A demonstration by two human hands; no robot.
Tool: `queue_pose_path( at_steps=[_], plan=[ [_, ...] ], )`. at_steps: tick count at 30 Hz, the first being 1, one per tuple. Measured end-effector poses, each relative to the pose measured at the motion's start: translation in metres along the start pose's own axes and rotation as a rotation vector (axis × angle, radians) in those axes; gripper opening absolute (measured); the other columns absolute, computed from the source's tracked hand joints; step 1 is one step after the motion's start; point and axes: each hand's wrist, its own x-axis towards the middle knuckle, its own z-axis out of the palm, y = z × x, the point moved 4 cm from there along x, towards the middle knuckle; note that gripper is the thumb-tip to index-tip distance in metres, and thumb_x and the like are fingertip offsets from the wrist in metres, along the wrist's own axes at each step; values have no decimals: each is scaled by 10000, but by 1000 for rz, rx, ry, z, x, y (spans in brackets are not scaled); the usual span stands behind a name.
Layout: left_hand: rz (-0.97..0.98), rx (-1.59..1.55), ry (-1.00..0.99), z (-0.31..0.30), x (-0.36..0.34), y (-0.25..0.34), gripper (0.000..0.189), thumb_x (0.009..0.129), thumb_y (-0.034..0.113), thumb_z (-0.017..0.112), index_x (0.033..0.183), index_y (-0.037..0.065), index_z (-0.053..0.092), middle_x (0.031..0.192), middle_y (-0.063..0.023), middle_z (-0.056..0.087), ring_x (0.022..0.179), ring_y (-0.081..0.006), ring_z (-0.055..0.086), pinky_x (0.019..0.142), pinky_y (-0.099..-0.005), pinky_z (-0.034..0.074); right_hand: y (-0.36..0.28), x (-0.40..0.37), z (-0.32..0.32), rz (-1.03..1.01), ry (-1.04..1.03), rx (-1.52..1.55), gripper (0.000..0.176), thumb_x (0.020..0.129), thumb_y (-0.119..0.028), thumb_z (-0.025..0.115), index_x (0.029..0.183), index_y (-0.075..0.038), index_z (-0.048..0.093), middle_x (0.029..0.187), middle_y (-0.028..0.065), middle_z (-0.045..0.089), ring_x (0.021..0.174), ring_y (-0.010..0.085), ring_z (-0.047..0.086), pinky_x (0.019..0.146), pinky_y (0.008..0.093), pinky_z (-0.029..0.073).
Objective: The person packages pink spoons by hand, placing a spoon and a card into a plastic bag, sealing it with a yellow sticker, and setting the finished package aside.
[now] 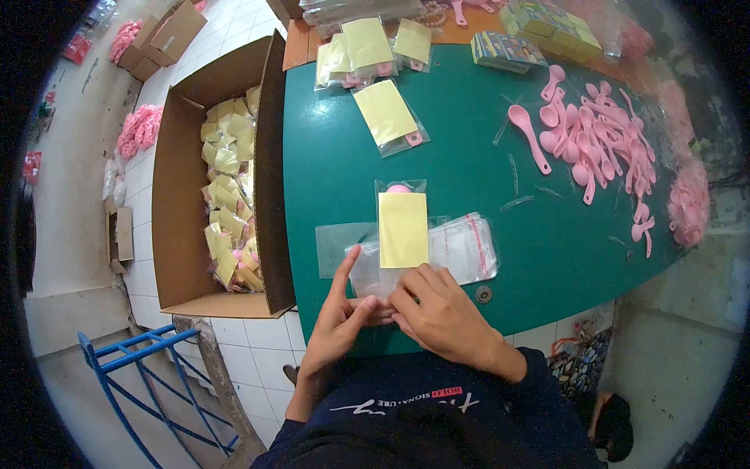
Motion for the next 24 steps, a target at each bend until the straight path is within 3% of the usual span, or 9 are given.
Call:
queue_pose_path(
  at_steps=[4, 10, 13, 17, 20, 21, 22, 23, 24],
  plan=[
    [64, 45, 34, 4, -3, 7, 780, 945, 54, 449, 1428, 104, -162, 1016, -177, 640, 905, -173, 628, 836, -313, 503, -1, -1, 2, -27, 25, -49, 212, 721, -121, 653, 887, -37, 551, 871, 91, 475, 878, 255, 494, 721, 360, 403],
    [113, 213, 33, 9, -2, 3, 821, 927, 36, 469, 1427, 106, -180, 906, -165, 660, 831, -167, 642, 767, -289, 503, 2, -3, 5, -43, -76, -46, 229, 730, -135, 642, 912, -23, 561, 869, 91, 488, 878, 248, 496, 739, 363, 400],
    [78, 265, 73, 12, 2, 9, 781, 914, 33, 497, 1456, 104, -61, 824, -139, 669, 779, -160, 652, 716, -278, 508, 0, -2, 4, -121, -105, -90, 224, 737, -144, 639, 903, -15, 562, 862, 86, 496, 877, 240, 497, 752, 360, 396],
    [121, 285, 120, 14, 11, 12, 662, 906, -2, 501, 1446, 89, 129, 891, -152, 644, 804, -156, 638, 727, -281, 531, 4, -4, -8, -214, -155, -28, 186, 757, -151, 645, 872, -26, 569, 839, 73, 499, 874, 228, 496, 776, 356, 392],
    [119, 235, 167, 14, 11, 17, 537, 905, 3, 509, 1387, 49, 276, 839, -125, 648, 774, -147, 638, 722, -271, 526, 27, -13, -38, -339, -348, 456, 167, 776, -162, 652, 861, -40, 576, 832, 68, 509, 821, 228, 505, 741, 357, 404],
    [105, 200, 137, 12, 11, 15, 494, 905, 3, 510, 1360, 38, 319, 834, -122, 647, 760, -145, 638, 722, -269, 524, 51, -21, -62, -277, -208, 662, 149, 776, -143, 662, 856, -61, 566, 819, 55, 525, 751, 224, 507, 674, 336, 406],
    [90, 165, 108, 10, 10, 14, 453, 905, 2, 511, 1332, 27, 363, 829, -118, 646, 746, -142, 637, 722, -268, 523, 80, -26, -95, -255, 37, 561, 107, 802, -123, 622, 857, -56, 558, 798, 44, 536, 723, 219, 511, 638, 317, 408],
    [64, 251, 104, 8, 10, 15, 317, 908, 2, 508, 1224, 4, 476, 868, -121, 652, 781, -137, 637, 739, -263, 521, 121, -46, -115, 111, 201, 630, 87, 818, -121, 578, 862, -48, 561, 793, 58, 537, 737, 226, 518, 659, 325, 418],
    [71, 278, 96, 8, 11, 15, 292, 909, 2, 506, 1200, -2, 493, 884, -123, 653, 800, -137, 636, 743, -261, 520, 154, -48, -144, 556, 348, 221, 157, 819, -140, 543, 932, -31, 546, 859, 92, 534, 783, 243, 525, 695, 367, 432]
  ],
)
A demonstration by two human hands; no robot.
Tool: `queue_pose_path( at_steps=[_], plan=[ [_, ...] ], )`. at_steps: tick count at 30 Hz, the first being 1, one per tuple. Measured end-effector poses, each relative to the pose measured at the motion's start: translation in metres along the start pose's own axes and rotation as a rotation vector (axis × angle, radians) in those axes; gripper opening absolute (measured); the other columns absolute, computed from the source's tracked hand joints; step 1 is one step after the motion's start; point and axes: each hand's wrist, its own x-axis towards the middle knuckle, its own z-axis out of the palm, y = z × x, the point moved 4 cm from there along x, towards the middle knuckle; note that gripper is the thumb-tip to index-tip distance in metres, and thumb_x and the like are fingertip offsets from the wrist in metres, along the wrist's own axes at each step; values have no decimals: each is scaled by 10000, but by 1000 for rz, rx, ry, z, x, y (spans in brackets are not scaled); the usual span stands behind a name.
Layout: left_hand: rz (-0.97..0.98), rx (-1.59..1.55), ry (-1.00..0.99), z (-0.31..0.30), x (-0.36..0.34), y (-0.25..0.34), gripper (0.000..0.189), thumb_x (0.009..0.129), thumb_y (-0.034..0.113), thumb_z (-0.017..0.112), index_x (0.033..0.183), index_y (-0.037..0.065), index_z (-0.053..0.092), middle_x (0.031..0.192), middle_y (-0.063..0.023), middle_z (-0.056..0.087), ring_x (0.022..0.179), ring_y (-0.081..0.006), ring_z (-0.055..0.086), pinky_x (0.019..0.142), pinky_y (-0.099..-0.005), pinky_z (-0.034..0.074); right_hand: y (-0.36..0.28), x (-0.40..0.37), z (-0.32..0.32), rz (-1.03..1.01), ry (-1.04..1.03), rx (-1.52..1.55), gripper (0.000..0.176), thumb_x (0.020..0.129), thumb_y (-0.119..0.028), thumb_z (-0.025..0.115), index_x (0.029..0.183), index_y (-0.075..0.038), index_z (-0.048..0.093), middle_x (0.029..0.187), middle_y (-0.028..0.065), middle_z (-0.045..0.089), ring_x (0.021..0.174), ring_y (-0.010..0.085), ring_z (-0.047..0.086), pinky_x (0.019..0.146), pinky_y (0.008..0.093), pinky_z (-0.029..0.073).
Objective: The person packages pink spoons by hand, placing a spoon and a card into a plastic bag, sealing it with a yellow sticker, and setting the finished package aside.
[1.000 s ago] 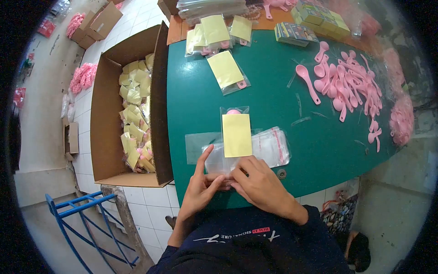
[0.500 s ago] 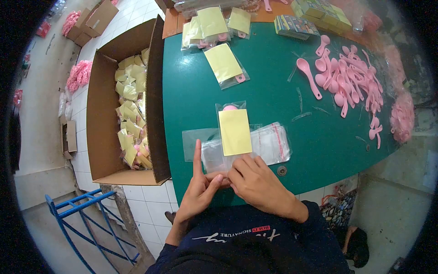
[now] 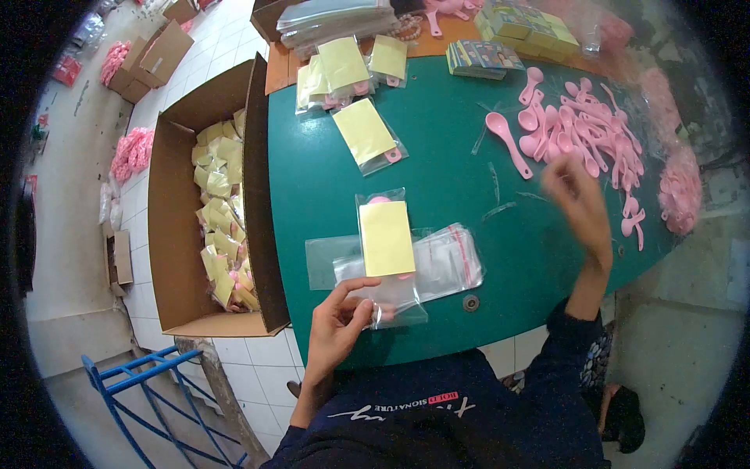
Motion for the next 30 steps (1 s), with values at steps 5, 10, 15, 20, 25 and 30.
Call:
queue_pose_path(
  at_steps=[5, 10, 15, 20, 25, 30],
  plan=[
    [84, -187, -25, 4, 8, -4, 219, 918, 42, 516, 1127, -17, 547, 944, -111, 661, 846, -124, 639, 730, -236, 515, -16, -25, 30, -264, 210, -553, 401, 771, -142, 629, 1130, -50, 477, 996, 146, 502, 951, 274, 523, 863, 430, 424],
    [105, -282, -102, 7, 1, 18, 238, 908, 15, 519, 1139, -40, 517, 932, -125, 657, 794, -138, 639, 734, -249, 520, -80, -63, 135, -585, -75, -63, 361, 693, -57, 723, 1018, -53, 564, 987, 163, 520, 857, 247, 577, 718, 341, 502],
    [162, -381, -143, -21, -3, 22, 443, 875, 0, 561, 1279, 10, 380, 920, -151, 652, 783, -168, 643, 683, -263, 533, -86, -48, 126, -607, 60, 30, 195, 703, -97, 742, 837, -36, 614, 927, 106, 554, 680, 192, 586, 594, 294, 509],
    [440, 342, 101, -11, 16, 45, 333, 754, 14, 701, 1054, 39, 559, 924, -74, 615, 825, -150, 609, 622, -260, 513, -91, -36, 121, -576, -6, 96, 202, 694, -103, 754, 812, -40, 604, 908, 86, 560, 702, 187, 605, 583, 299, 510],
    [568, 475, 301, -8, 23, 57, 138, 708, 14, 727, 815, 25, 640, 884, -67, 589, 754, -146, 581, 575, -248, 485, -88, -32, 113, -494, -68, 117, 188, 705, -85, 746, 809, -32, 599, 914, 83, 558, 720, 174, 609, 597, 288, 516],
    [526, 511, 304, -8, 12, 35, 150, 702, 22, 737, 817, 24, 640, 895, -65, 588, 750, -140, 580, 574, -232, 487, -77, -45, 130, -358, -126, 198, 153, 734, -59, 722, 798, -19, 588, 959, 86, 543, 774, 153, 601, 641, 267, 513]
  ],
)
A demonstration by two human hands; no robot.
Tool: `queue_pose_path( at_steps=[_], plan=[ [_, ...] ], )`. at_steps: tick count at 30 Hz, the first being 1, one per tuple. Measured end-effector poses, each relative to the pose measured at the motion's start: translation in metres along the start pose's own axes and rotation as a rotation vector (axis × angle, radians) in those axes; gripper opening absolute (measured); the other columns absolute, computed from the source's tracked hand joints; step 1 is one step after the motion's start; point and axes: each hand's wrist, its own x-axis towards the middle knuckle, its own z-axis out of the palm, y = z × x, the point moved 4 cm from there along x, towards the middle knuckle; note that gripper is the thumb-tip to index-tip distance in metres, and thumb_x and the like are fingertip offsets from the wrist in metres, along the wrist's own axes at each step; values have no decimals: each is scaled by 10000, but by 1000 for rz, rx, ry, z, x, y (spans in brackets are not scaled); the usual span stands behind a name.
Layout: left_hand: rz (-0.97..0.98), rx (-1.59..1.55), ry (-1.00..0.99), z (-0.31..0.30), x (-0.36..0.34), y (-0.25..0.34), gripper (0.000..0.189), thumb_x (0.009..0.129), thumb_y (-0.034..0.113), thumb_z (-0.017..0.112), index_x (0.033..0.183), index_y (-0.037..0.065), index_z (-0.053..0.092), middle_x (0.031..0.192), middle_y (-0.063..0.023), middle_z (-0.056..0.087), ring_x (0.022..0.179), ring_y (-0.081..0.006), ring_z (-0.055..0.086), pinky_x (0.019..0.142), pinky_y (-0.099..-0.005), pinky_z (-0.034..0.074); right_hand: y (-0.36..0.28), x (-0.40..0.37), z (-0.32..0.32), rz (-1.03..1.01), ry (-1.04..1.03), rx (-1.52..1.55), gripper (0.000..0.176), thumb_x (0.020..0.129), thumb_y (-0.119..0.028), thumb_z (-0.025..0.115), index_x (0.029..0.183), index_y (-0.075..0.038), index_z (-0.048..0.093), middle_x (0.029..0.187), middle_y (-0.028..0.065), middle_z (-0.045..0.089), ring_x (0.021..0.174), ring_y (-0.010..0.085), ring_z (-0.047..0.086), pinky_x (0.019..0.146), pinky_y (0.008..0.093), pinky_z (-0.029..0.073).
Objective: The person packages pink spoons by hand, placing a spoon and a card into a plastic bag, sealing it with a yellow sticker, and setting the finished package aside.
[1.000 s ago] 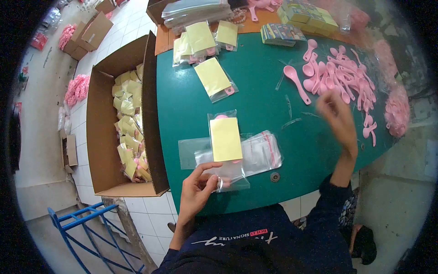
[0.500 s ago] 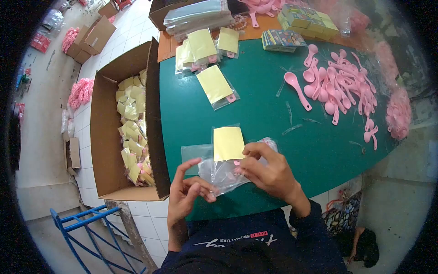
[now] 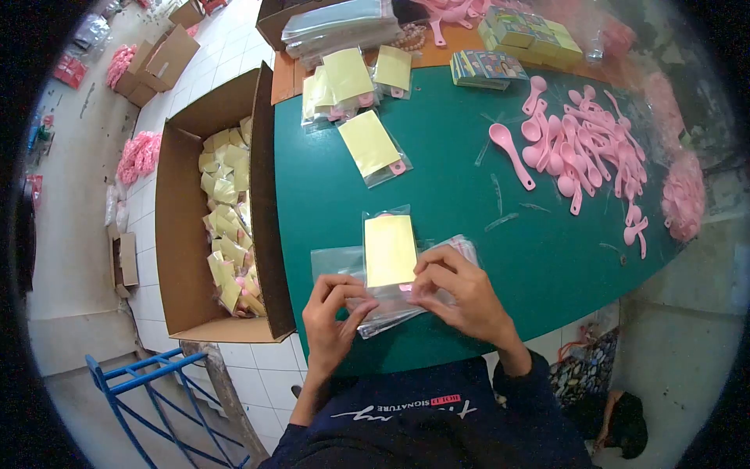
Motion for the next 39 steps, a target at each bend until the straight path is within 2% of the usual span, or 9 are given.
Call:
queue_pose_path(
  at_steps=[2, 5, 8, 17, 23, 32, 35, 37, 39],
  plan=[
    [-44, -2, -26, -1, -11, -4, 148, 712, 16, 729, 826, 11, 635, 911, -71, 584, 758, -140, 589, 582, -224, 500, 4, -14, 2, 91, 27, 82, 121, 764, -41, 698, 799, -17, 584, 982, 83, 537, 803, 134, 595, 663, 263, 512],
    [-184, -128, -71, 10, -22, -12, 150, 745, 30, 710, 861, 7, 618, 916, -92, 567, 766, -176, 619, 606, -273, 564, 20, -31, 23, 344, 117, 532, 73, 822, -19, 640, 849, -8, 573, 1008, 79, 528, 843, 109, 580, 688, 252, 513],
    [-257, -190, -63, 15, -27, -16, 137, 774, 28, 688, 871, -13, 601, 905, -98, 568, 735, -170, 630, 594, -270, 563, 26, -41, 34, 422, 83, 784, 61, 866, -16, 590, 903, 6, 547, 972, 68, 545, 850, 99, 581, 701, 249, 521],
    [-453, -444, -53, 25, -34, -28, 123, 840, 36, 638, 893, -36, 553, 872, -70, 568, 736, -122, 612, 583, -238, 557, 21, -43, 38, 543, 318, 585, 82, 875, 19, 561, 926, 37, 499, 813, 98, 615, 744, 138, 651, 659, 241, 550],
    [-448, -500, 63, 27, -37, -25, 172, 870, 16, 586, 1017, -13, 502, 847, -81, 562, 651, -83, 565, 507, -206, 488, 20, -45, 37, 509, 303, 554, 98, 865, 26, 571, 941, 54, 515, 847, 111, 628, 745, 138, 653, 641, 245, 554],
    [-488, -430, -82, 17, -27, -10, 232, 905, 36, 525, 1136, 8, 522, 850, -34, 532, 608, -45, 502, 480, -171, 425, 11, -32, 29, 469, 275, 438, 201, 858, -6, 584, 1050, 50, 610, 896, 112, 645, 747, 146, 656, 634, 240, 543],
    [-259, -228, -115, 5, 7, 2, 295, 895, 43, 542, 1188, 16, 519, 858, -42, 555, 601, -47, 514, 485, -176, 435, -1, -1, 1, 323, 212, 196, 188, 847, -34, 603, 1020, 32, 633, 903, 107, 647, 734, 137, 650, 628, 242, 526],
    [33, -113, -65, -4, 51, 12, 351, 881, 68, 572, 1221, 16, 500, 880, -70, 585, 651, -70, 544, 489, -199, 453, -3, 34, -21, 186, 357, 206, 177, 845, -40, 599, 1008, 16, 640, 861, 78, 652, 707, 112, 620, 627, 246, 502],
    [-45, -234, -7, -10, 97, 25, 354, 871, 108, 599, 1196, 5, 503, 939, -110, 607, 735, -135, 583, 550, -259, 494, -1, 72, -52, 85, 438, 180, 239, 868, -118, 589, 1073, 5, 601, 879, 91, 659, 707, 129, 626, 624, 255, 501]
  ],
)
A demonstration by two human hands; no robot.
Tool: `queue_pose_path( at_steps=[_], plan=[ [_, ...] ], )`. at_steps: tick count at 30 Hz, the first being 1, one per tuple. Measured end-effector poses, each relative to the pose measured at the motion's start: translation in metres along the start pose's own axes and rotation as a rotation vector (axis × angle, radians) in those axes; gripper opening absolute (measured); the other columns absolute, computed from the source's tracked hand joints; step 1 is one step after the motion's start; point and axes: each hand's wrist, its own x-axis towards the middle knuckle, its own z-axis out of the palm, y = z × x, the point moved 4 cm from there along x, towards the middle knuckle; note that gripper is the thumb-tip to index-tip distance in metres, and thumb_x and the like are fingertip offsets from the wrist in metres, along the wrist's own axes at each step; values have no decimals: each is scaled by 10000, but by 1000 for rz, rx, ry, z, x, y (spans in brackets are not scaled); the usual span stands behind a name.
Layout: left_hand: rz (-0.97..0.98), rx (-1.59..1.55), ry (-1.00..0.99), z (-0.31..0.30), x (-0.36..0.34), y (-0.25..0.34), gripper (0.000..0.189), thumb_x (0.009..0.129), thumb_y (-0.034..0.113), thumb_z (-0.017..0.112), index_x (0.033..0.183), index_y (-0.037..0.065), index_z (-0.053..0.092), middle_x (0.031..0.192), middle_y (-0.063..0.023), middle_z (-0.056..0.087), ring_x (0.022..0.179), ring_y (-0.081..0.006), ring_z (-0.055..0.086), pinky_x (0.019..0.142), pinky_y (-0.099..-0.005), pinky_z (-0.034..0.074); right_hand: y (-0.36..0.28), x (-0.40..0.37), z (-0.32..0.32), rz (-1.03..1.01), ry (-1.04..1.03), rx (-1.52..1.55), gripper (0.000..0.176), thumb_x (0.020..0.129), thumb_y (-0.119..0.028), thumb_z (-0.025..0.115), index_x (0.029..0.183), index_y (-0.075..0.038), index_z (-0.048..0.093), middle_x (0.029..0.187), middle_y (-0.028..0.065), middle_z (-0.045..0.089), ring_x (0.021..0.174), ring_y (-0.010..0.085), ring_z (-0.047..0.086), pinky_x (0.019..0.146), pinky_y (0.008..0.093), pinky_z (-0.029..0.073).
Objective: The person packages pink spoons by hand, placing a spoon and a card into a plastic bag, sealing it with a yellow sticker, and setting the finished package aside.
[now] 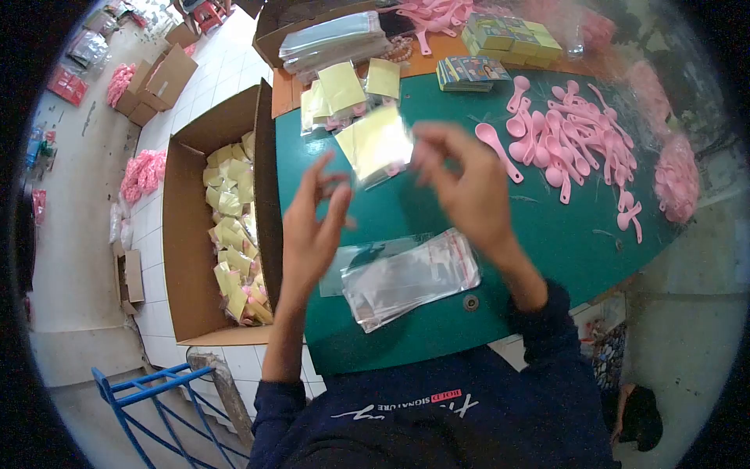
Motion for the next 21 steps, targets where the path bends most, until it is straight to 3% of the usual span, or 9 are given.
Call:
queue_pose_path(
  at_steps=[3, 4, 6, 9, 13, 15, 16, 18, 21],
  plan=[
    [294, 464, 34, -1, 18, -19, 348, 855, 150, 626, 1152, 4, 516, 991, -134, 600, 826, -205, 600, 629, -312, 512, 32, 35, -43, -106, 100, -499, 252, 850, -170, 601, 1031, 5, 594, 865, 145, 645, 750, 258, 632, 661, 341, 492],
    [238, 554, -90, 6, 8, -28, 331, 831, 170, 648, 1100, 16, 532, 991, -134, 581, 844, -258, 605, 681, -334, 505, 56, 35, -62, -153, 76, -759, 240, 834, -168, 612, 999, 5, 595, 861, 160, 632, 785, 302, 621, 685, 376, 483],
    [280, 557, -295, 26, -17, -41, 342, 810, 173, 664, 1089, 24, 535, 951, -131, 574, 832, -270, 602, 676, -344, 497, 106, 17, -86, -78, 30, -1051, 193, 798, -116, 625, 946, -1, 581, 877, 165, 592, 850, 346, 570, 717, 425, 450],
    [281, 580, -440, 44, -26, -57, 324, 793, 160, 669, 1063, 35, 539, 884, -128, 564, 831, -285, 599, 687, -358, 491, 117, -2, -85, -106, 87, -1115, 188, 775, -89, 636, 930, -6, 570, 907, 160, 561, 860, 343, 549, 714, 433, 440],
    [120, 537, -679, 47, -19, -58, 256, 790, 117, 651, 1008, 40, 543, 854, -115, 572, 844, -262, 609, 723, -351, 498, 109, -3, -93, -116, 42, -1103, 184, 791, -66, 615, 958, -4, 570, 922, 154, 549, 848, 327, 541, 709, 409, 444],
    [183, 393, -596, 38, -19, -57, 204, 819, 107, 628, 973, 33, 518, 868, -107, 604, 855, -221, 625, 733, -327, 502, 89, -6, -90, -103, 91, -1144, 219, 801, -43, 606, 1014, 1, 577, 923, 127, 549, 859, 263, 552, 697, 345, 454],
    [212, 320, -554, 34, -20, -56, 180, 834, 102, 617, 955, 29, 505, 875, -103, 620, 861, -200, 633, 738, -315, 504, 77, -8, -86, -54, 39, -888, 209, 813, -47, 598, 1017, -3, 580, 911, 114, 554, 832, 229, 561, 675, 328, 463],
    [-32, 7, -515, 28, -23, -63, 171, 847, 87, 596, 939, 24, 466, 837, -112, 653, 795, -178, 646, 693, -301, 496, 47, -18, -74, 56, -67, -377, 191, 839, -56, 582, 1024, -10, 585, 888, 89, 564, 777, 163, 580, 631, 293, 480],
    [-233, -210, -512, 22, -28, -61, 178, 888, 90, 572, 955, 29, 419, 844, -125, 695, 820, -124, 650, 696, -259, 495, 12, -36, -48, 112, -11, -203, 179, 847, -47, 594, 1021, -3, 596, 829, 57, 591, 691, 83, 569, 577, 223, 465]
  ],
)
